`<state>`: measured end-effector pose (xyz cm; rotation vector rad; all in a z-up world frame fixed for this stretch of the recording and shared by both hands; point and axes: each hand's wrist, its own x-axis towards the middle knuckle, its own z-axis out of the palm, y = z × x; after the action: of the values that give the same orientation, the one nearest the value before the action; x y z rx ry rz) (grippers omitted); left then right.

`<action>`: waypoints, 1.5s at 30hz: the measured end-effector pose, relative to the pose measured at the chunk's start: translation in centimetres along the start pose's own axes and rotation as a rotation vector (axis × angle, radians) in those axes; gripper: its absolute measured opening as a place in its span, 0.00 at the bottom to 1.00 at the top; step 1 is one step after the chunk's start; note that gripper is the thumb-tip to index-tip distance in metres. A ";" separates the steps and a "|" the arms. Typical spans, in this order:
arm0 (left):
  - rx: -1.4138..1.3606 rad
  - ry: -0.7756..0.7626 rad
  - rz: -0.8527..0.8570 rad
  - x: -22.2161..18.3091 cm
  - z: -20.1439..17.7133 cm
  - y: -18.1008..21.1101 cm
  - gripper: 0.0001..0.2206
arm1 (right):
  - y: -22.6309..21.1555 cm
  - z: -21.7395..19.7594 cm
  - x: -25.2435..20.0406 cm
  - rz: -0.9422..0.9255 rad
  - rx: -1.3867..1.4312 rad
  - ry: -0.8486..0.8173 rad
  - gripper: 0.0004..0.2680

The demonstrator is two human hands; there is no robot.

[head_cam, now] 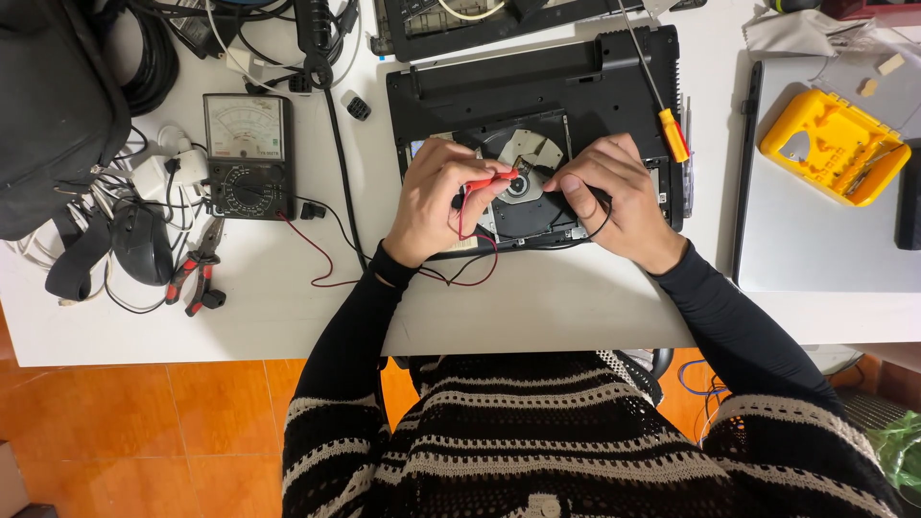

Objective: Repairing or testing a laptop optical drive using a hair dryer, screwdriver, and multimeter.

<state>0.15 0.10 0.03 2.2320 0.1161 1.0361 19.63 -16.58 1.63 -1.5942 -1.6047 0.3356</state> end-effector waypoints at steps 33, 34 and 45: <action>0.017 0.035 -0.035 0.3 0.0 0.6 0.14 | -0.4 0.0 0.2 -0.027 -0.017 0.002 0.08; 0.013 0.036 -0.029 0.3 0.0 0.5 0.14 | -0.4 -0.1 0.3 -0.027 -0.023 0.005 0.08; 0.028 0.058 -0.049 0.0 0.1 0.2 0.16 | -0.6 -0.1 0.4 -0.036 -0.020 -0.014 0.09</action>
<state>0.17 -0.10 0.15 2.2131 0.2112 1.0793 19.36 -16.34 2.27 -1.5794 -1.6499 0.3133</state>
